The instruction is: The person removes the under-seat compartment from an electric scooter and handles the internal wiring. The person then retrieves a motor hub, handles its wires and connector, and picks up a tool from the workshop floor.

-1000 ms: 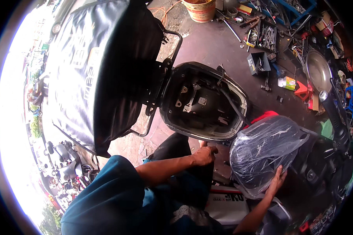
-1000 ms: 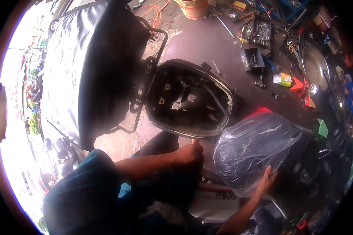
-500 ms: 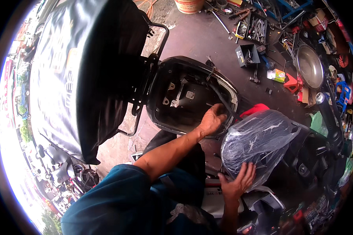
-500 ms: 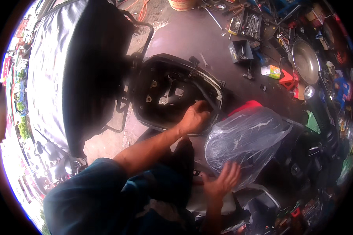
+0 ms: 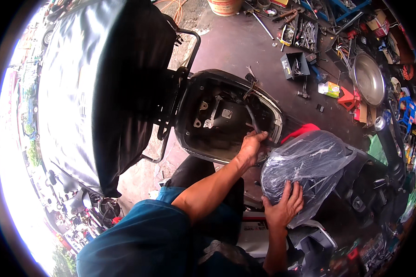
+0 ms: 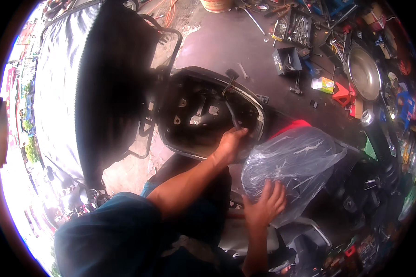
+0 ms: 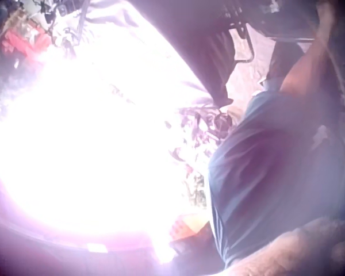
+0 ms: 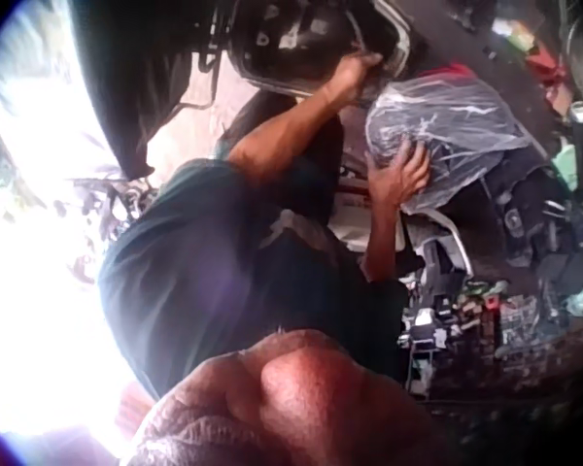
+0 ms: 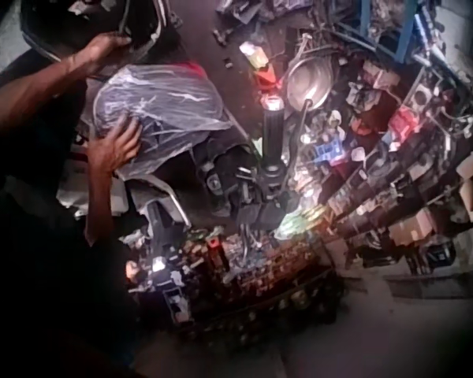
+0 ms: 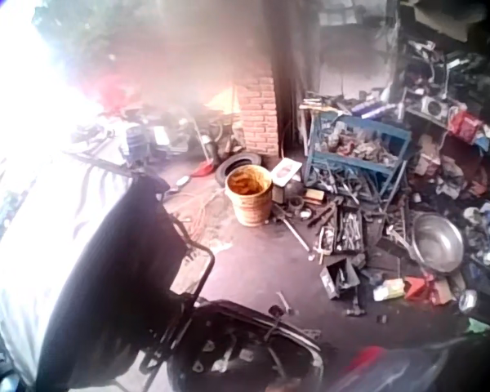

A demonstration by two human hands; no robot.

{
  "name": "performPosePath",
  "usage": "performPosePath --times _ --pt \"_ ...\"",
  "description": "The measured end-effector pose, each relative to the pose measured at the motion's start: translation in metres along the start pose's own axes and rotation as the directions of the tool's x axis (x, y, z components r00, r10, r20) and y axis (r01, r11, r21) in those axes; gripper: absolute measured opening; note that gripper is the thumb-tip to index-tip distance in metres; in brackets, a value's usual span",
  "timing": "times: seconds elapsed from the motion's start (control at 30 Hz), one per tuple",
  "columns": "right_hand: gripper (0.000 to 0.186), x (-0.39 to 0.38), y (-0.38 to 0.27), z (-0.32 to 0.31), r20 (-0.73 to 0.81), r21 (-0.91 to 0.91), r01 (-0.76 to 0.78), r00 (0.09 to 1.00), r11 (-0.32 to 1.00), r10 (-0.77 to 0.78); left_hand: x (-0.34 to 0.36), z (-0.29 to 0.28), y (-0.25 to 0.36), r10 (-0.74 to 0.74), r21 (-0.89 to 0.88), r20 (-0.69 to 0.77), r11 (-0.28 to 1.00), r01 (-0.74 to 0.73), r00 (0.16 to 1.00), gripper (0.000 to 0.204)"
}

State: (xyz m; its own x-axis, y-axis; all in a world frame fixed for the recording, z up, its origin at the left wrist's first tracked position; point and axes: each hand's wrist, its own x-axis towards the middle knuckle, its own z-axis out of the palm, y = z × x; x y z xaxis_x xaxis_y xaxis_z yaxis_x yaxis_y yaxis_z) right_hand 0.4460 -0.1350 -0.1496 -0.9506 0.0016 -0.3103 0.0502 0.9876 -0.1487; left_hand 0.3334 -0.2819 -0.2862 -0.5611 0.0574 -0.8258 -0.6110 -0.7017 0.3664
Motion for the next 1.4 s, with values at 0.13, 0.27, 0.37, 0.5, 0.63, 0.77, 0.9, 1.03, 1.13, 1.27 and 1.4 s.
performPosePath --times 0.13,0.27,0.37,0.5,0.63,0.77,0.9,1.03,1.13,1.27,1.4 --pt "0.091 0.008 -0.009 -0.006 0.018 0.02 0.013 1.0 1.0 -0.014 -0.009 -0.002 0.012 -0.029 -0.019 -0.121 0.999 0.026 0.992 0.023" --pt "0.089 0.0 0.006 0.011 -0.13 -0.017 0.031 0.991 0.999 -0.033 -0.018 0.015 0.03 0.03 0.136 -0.171 0.991 -0.007 0.985 0.03" --pt "0.089 -0.019 0.022 0.028 -0.128 -0.086 0.035 0.991 0.996 -0.046 -0.019 0.019 0.03 0.097 0.151 -0.174 0.986 -0.07 0.98 0.028" --pt "0.087 -0.034 0.044 0.031 -0.168 -0.08 0.071 0.982 0.994 -0.084 -0.017 0.007 0.039 -0.007 0.02 -0.115 1.0 0.01 0.993 0.021" --pt "0.077 -0.029 0.063 0.028 -0.219 0.003 0.088 0.972 0.996 -0.085 0.018 -0.016 0.035 -0.014 -0.105 0.009 0.994 0.015 1.0 0.015" --pt "0.063 -0.021 0.059 0.023 -0.223 0.102 -0.003 0.974 0.995 0.026 0.015 -0.005 0.054 0.064 -0.019 0.011 0.998 -0.064 0.998 0.014" --pt "0.051 -0.012 0.053 0.021 -0.244 0.152 -0.034 0.967 0.988 0.071 0.0 -0.006 0.071 0.119 -0.156 -0.012 0.98 -0.119 0.993 0.014" --pt "0.046 -0.01 0.072 0.027 -0.298 0.063 0.04 0.954 0.997 -0.02 -0.015 -0.032 0.082 0.123 -0.246 -0.01 0.962 -0.122 0.992 0.02" --pt "0.042 -0.008 0.104 0.024 -0.317 0.044 0.034 0.948 0.998 -0.018 0.005 -0.055 0.073 0.117 0.036 -0.048 0.993 -0.115 0.992 0.024" --pt "0.037 -0.013 0.141 0.031 -0.328 0.067 -0.071 0.941 0.995 0.089 0.015 -0.028 0.075 0.4 0.694 -0.107 0.686 -0.22 0.91 0.034" --pt "0.035 -0.034 0.164 0.061 -0.401 0.19 -0.187 0.881 0.964 0.25 0.04 -0.026 0.072 0.394 0.769 -0.107 0.615 -0.175 0.913 0.034"
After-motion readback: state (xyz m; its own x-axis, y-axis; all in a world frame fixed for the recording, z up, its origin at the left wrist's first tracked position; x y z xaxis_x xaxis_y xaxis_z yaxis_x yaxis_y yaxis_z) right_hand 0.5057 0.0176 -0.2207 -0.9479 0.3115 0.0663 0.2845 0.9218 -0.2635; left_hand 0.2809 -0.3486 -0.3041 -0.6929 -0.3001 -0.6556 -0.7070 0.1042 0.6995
